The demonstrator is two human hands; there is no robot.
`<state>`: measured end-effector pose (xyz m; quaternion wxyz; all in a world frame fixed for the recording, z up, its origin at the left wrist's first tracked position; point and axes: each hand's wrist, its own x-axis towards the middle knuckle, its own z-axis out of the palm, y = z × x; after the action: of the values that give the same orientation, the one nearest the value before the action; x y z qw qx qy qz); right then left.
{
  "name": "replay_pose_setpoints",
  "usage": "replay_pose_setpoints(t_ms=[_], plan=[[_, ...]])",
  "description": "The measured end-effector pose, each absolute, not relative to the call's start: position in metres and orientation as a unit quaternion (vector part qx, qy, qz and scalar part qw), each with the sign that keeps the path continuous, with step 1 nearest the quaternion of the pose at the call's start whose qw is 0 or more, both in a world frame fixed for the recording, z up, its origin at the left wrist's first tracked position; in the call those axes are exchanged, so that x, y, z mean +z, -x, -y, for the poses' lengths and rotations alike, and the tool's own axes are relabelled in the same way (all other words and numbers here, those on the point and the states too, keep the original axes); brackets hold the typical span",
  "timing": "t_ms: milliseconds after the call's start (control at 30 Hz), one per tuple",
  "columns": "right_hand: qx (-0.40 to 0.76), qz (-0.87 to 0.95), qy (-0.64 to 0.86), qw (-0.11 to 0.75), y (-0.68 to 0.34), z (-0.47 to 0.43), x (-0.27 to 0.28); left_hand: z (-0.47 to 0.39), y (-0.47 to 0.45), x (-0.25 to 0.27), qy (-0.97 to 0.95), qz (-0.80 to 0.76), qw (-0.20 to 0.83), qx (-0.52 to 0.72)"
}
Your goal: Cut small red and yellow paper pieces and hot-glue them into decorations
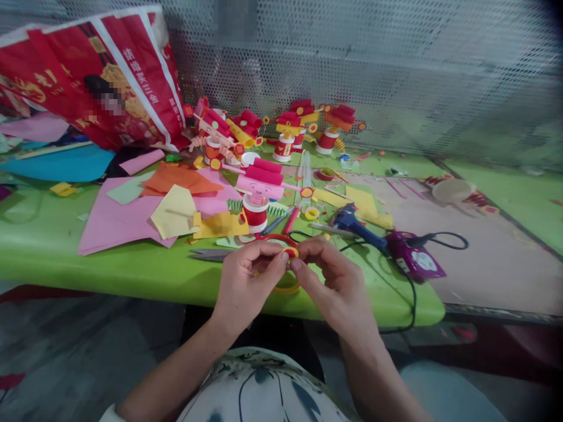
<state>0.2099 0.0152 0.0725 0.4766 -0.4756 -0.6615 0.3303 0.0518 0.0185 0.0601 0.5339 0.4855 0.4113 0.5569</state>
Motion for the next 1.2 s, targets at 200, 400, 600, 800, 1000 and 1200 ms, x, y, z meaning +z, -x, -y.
replay_pose_setpoints(t_ms=[200, 400, 600, 800, 1000, 1200], plan=[[0.340, 0.651, 0.484, 0.475, -0.209, -0.017, 0.071, -0.019, -0.048, 0.059, -0.451, -0.391, 0.585, 0.549], [0.369, 0.648, 0.476, 0.467, -0.211, -0.017, 0.071, -0.025, -0.037, 0.066, -0.456, -0.371, 0.638, 0.497], [0.369, 0.656, 0.472, 0.460, -0.209, -0.017, 0.075, -0.028, -0.038, 0.067, -0.502, -0.398, 0.595, 0.486], [0.357, 0.675, 0.465, 0.447, -0.208, -0.017, 0.078, -0.030, -0.032, 0.068, -0.571, -0.405, 0.537, 0.471], [0.364, 0.667, 0.468, 0.452, -0.211, -0.016, 0.074, -0.027, -0.032, 0.069, -0.585, -0.409, 0.514, 0.475], [0.354, 0.676, 0.468, 0.445, -0.212, -0.015, 0.075, -0.029, -0.029, 0.061, -0.540, -0.413, 0.575, 0.455]])
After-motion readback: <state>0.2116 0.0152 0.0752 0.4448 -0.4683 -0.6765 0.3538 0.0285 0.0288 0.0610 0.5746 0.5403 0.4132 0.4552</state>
